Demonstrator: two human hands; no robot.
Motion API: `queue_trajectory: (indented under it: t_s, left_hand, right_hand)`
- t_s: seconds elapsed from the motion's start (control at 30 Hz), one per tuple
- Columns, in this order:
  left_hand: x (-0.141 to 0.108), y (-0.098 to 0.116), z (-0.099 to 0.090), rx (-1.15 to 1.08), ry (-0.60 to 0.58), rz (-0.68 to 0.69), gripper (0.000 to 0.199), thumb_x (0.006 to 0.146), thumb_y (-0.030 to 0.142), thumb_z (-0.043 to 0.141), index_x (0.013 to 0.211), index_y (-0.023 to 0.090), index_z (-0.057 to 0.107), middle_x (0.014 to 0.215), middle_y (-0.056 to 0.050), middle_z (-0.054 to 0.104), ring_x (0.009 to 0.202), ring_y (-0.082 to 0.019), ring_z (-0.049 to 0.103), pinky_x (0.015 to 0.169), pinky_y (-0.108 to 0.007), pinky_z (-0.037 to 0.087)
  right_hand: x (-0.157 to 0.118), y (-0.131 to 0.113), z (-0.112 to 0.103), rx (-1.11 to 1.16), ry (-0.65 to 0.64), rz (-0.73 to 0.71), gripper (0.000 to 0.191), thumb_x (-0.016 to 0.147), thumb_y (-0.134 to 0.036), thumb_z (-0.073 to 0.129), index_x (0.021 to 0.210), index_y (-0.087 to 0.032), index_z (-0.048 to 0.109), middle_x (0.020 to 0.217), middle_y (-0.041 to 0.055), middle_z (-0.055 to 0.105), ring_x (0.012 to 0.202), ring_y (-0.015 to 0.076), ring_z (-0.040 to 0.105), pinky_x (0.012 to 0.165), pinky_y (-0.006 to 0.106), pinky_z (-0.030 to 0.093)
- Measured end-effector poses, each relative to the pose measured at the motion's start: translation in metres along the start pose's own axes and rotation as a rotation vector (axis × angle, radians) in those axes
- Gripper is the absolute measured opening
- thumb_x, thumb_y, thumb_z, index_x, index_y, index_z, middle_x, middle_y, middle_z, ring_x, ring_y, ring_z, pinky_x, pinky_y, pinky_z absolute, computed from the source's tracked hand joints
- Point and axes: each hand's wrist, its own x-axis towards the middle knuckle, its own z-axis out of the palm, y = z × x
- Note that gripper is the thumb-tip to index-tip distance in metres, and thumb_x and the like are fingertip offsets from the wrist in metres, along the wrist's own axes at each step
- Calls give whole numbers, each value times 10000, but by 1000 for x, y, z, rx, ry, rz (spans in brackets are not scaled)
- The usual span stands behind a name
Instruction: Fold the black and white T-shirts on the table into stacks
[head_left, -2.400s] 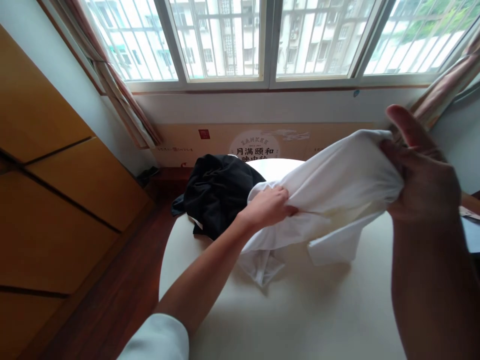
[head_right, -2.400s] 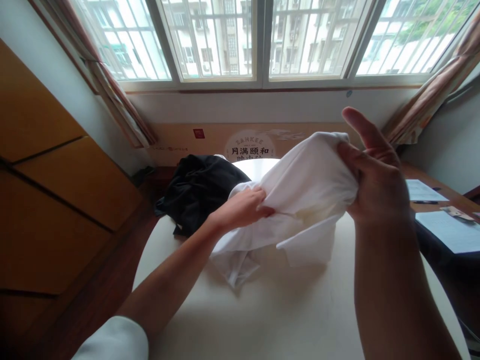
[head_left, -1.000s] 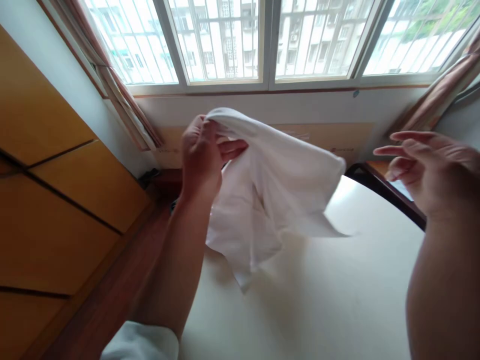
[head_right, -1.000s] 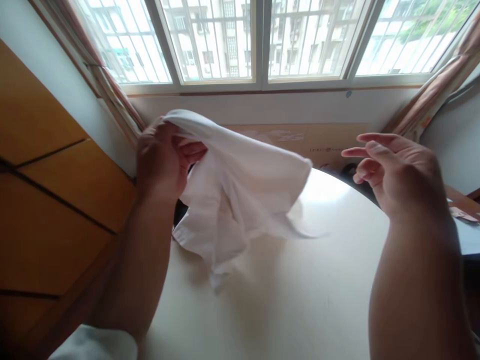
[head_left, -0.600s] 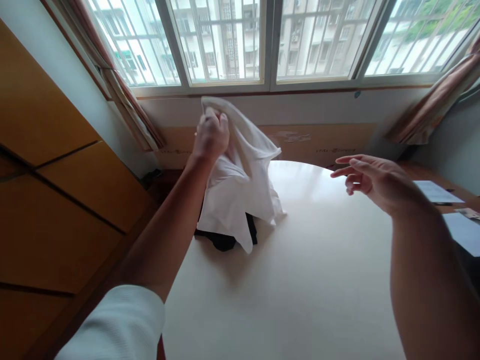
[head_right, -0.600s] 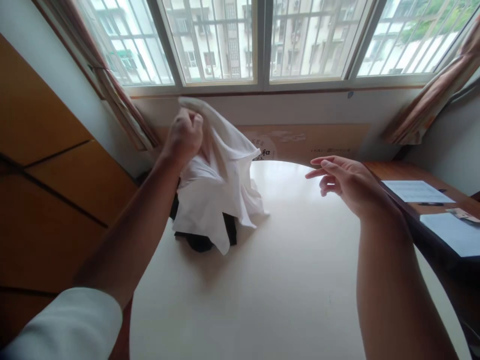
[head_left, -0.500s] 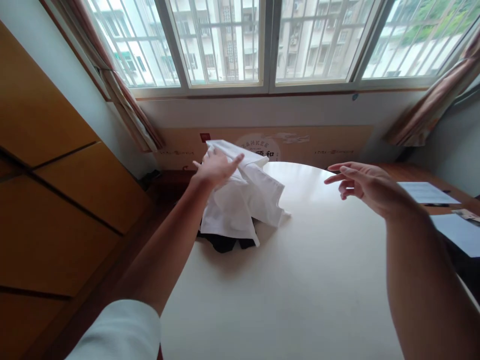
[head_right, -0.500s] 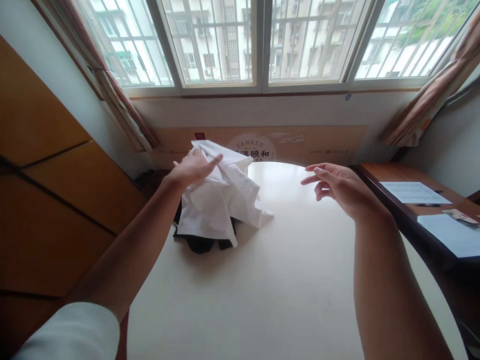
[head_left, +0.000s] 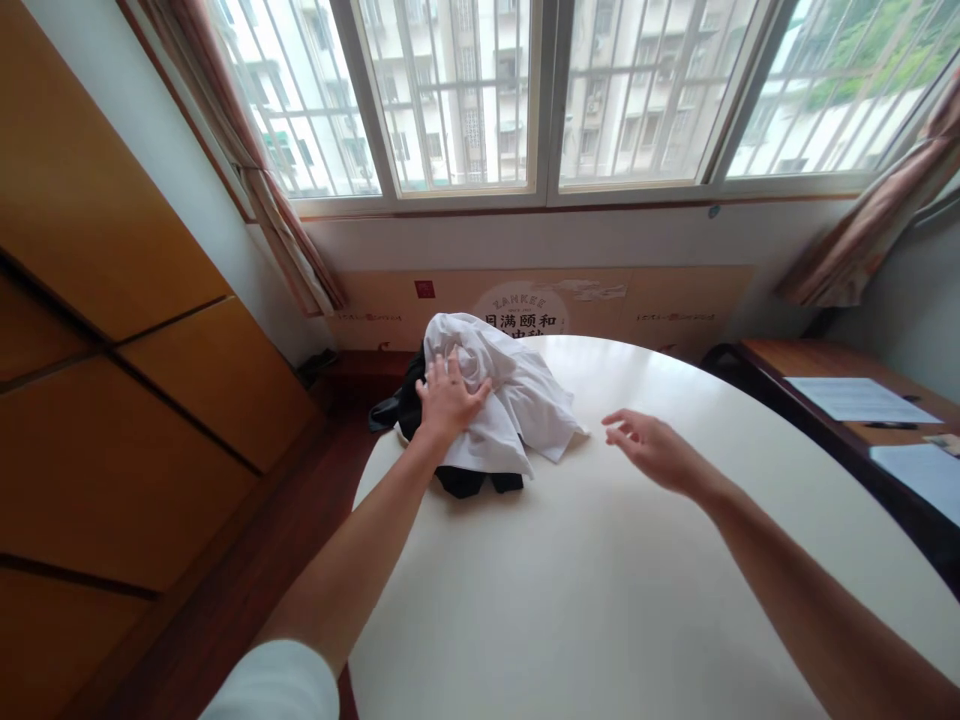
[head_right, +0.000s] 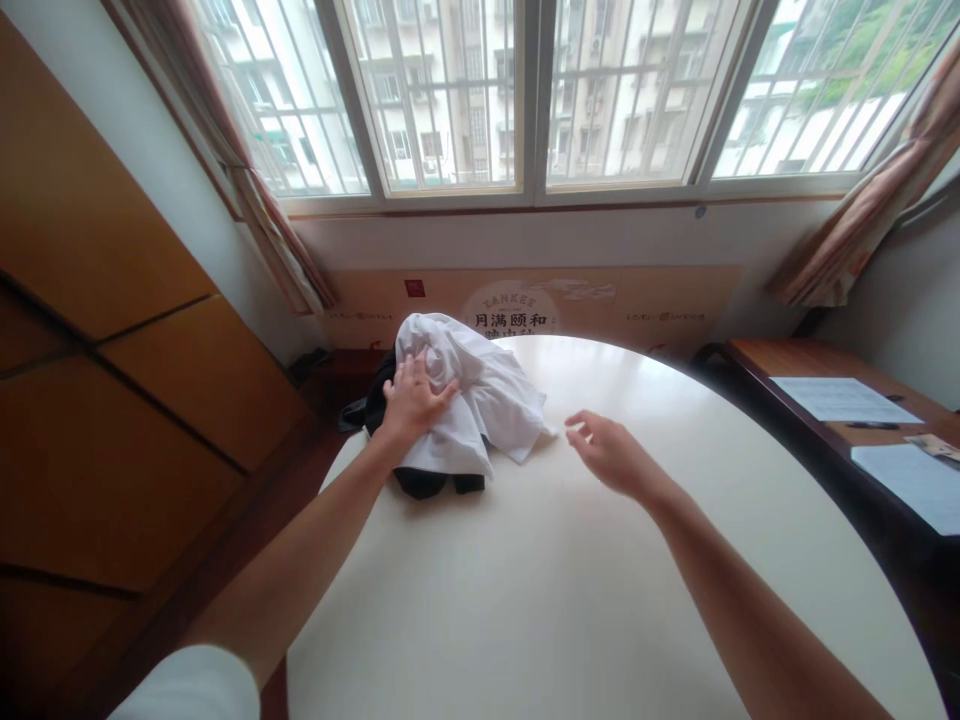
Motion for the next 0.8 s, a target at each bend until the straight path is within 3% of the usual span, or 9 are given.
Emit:
queue_trajectory:
  t_s: [0.1, 0.2, 0.27, 0.47, 0.57, 0.63, 0.67, 0.73, 0.8]
  left_hand:
    - [-25, -14, -5, 14, -65, -135, 1124, 872, 841, 539, 1706, 166, 204, 1755, -302, 127, 1621, -507, 136, 1222, -716, 232]
    - [-39, -25, 6, -69, -160, -183, 1112, 880, 831, 547, 1709, 190, 174, 1728, -339, 166, 1601, -492, 242, 1207, -652, 317]
    - [-37, -25, 17, -91, -134, -159, 1069, 899, 804, 548, 1702, 193, 197, 1720, -340, 189, 1599, -473, 266, 1214, -616, 330]
    - [-6, 2, 33, -91, -107, -141, 1060, 897, 807, 545, 1673, 140, 267, 1700, -359, 227, 1577, -489, 305, 1206, -612, 344]
    - [-20, 25, 24, -41, -25, -102, 888, 975, 623, 547, 1631, 69, 321, 1693, -368, 241, 1586, -478, 288, 1236, -635, 287]
    - [-50, 42, 16, -61, 54, 72, 683, 1010, 416, 520, 1588, 75, 392, 1690, -312, 316, 1603, -411, 285, 1267, -599, 268]
    - [-69, 49, 13, -114, 50, 222, 599, 1017, 350, 498, 1564, 111, 439, 1673, -261, 387, 1595, -367, 320, 1274, -562, 288]
    - [-111, 59, 10, -264, -150, 574, 512, 1027, 329, 491, 1519, 189, 510, 1567, -173, 561, 1502, -296, 481, 1243, -486, 387]
    - [-145, 64, 12, -357, -374, 781, 564, 1027, 401, 528, 1557, 210, 485, 1555, -139, 588, 1466, -276, 529, 1235, -460, 419]
  right_hand:
    - [-25, 28, 32, -144, 108, -64, 326, 982, -380, 501, 1142, -190, 713, 1024, 123, 778, 936, 295, 708, 881, 465, 558]
    - [-38, 41, 52, -291, 206, -125, 354, 977, -329, 499, 1217, -162, 700, 1170, 164, 742, 1075, 352, 659, 966, 538, 518]
    - [-40, 37, 60, -373, 204, -144, 348, 987, -293, 497, 1240, -161, 696, 1209, 175, 719, 1109, 367, 641, 960, 543, 512]
    - [-41, 21, 62, -415, 189, -181, 251, 1002, -233, 507, 1139, -192, 714, 1224, 161, 712, 1104, 350, 640, 950, 523, 515]
    - [-46, 19, 57, -344, 186, -239, 247, 1023, -215, 465, 1031, -189, 710, 1059, 142, 741, 1006, 321, 666, 920, 507, 539]
    - [-52, 18, 55, -302, 161, -302, 278, 1033, -196, 435, 1043, -190, 713, 1027, 134, 749, 995, 307, 683, 923, 499, 558]
    - [-56, 18, 55, -287, 148, -335, 294, 1034, -192, 432, 1105, -189, 717, 1088, 140, 755, 1052, 309, 691, 957, 505, 561]
    - [-64, 19, 55, -275, 109, -389, 357, 1032, -217, 464, 1313, -186, 681, 1315, 156, 724, 1255, 320, 658, 1072, 533, 535]
    - [-73, 22, 54, -296, 35, -411, 490, 1032, -291, 520, 1504, -176, 575, 1521, 169, 615, 1436, 333, 554, 1180, 559, 469]
